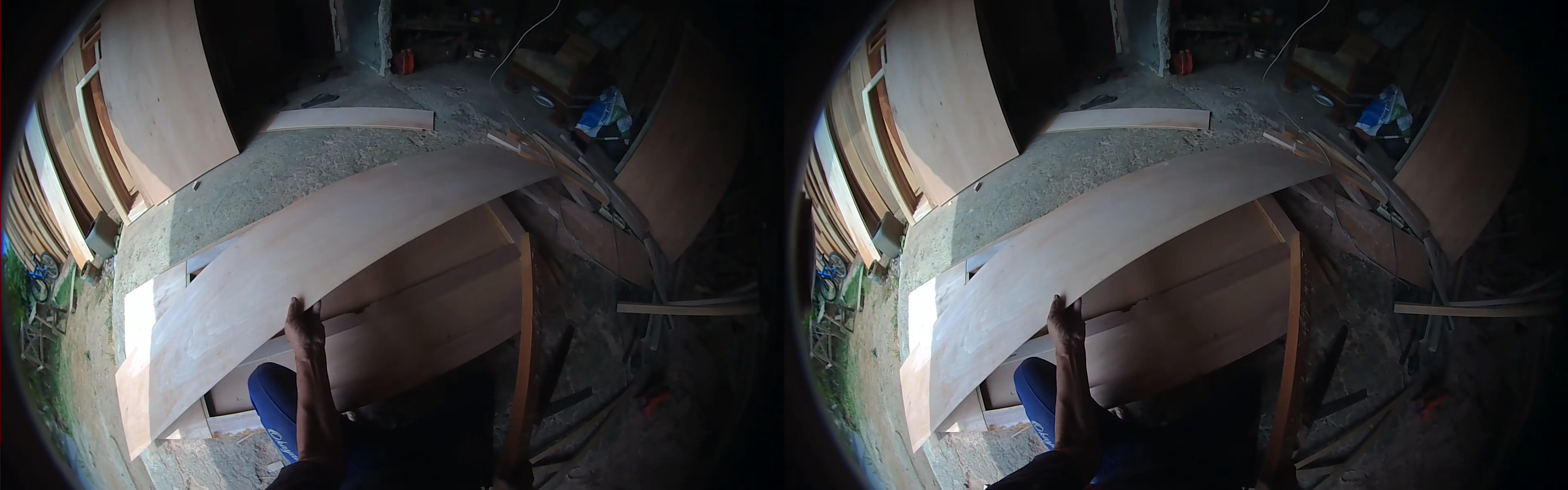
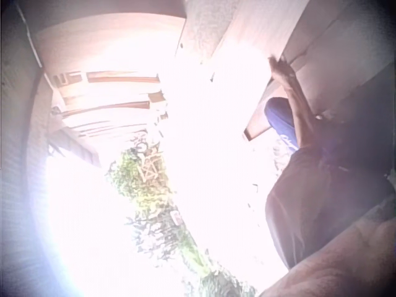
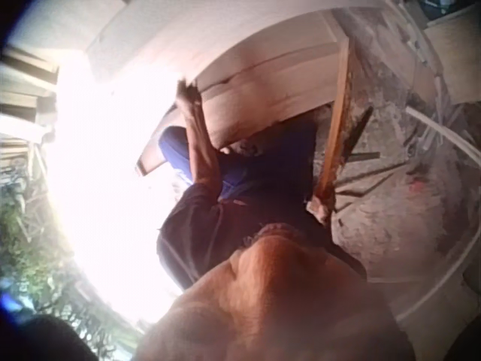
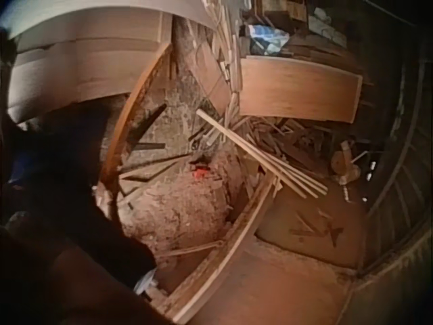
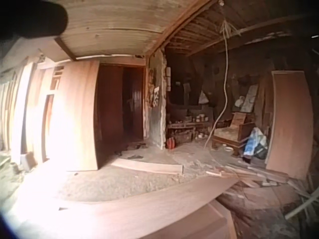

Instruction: The person hammers nails into a wooden panel, then uses a pencil and a straight edge to mark lines on the wood. They saw along the marked line to cut the panel and then hammer nails into the cut piece to attach it to a frame.

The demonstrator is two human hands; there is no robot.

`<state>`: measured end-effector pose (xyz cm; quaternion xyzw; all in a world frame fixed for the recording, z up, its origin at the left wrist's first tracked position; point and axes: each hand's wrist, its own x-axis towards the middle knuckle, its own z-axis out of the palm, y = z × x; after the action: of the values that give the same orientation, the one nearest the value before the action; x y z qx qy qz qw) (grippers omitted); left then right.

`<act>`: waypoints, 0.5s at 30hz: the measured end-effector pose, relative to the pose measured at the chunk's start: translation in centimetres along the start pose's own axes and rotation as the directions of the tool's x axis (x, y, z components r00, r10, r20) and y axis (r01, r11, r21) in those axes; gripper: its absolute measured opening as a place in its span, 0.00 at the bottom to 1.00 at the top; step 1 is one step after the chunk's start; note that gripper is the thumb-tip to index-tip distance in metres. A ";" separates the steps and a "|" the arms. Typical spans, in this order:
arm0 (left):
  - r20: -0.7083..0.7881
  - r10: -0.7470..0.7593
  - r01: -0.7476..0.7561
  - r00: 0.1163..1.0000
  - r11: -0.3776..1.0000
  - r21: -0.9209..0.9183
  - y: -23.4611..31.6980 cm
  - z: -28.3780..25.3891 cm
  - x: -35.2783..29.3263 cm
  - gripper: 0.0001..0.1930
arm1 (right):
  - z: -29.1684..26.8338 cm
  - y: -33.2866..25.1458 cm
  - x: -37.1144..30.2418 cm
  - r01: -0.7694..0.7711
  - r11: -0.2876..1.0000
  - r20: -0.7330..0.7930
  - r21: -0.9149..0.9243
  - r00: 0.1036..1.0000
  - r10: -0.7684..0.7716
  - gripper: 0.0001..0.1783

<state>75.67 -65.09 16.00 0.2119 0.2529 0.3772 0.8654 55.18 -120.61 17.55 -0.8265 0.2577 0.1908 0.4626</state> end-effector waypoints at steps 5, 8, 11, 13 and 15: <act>0.103 0.029 -0.028 0.994 1.000 -0.009 1.3 5.7 -0.9 0.12 | 0.2 -2.1 1.6 0.123 0.984 0.045 -0.128 0.992 -0.118 0.40; 0.106 0.000 0.001 0.994 1.000 -0.007 1.0 5.6 -0.8 0.13 | 1.3 -5.5 4.0 0.273 0.929 0.139 -0.249 0.960 -0.244 0.41; 0.127 -0.050 0.051 0.991 0.999 0.003 0.2 6.4 -1.0 0.13 | 4.1 -10.3 7.1 0.417 0.849 0.273 -0.326 0.901 -0.338 0.43; 0.099 -0.105 0.106 0.990 0.994 -0.007 -1.9 5.6 -1.7 0.14 | 7.3 -11.2 11.0 0.523 0.800 0.328 -0.293 0.841 -0.430 0.47; 0.075 -0.136 0.133 0.988 0.990 0.045 -2.7 4.0 -2.5 0.16 | 10.8 -14.8 11.5 0.590 0.770 0.388 -0.245 0.787 -0.480 0.47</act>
<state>78.03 -69.33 18.31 0.2261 0.2400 0.3044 0.8937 72.46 -107.65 15.65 -0.8950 -0.1042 0.2168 0.3755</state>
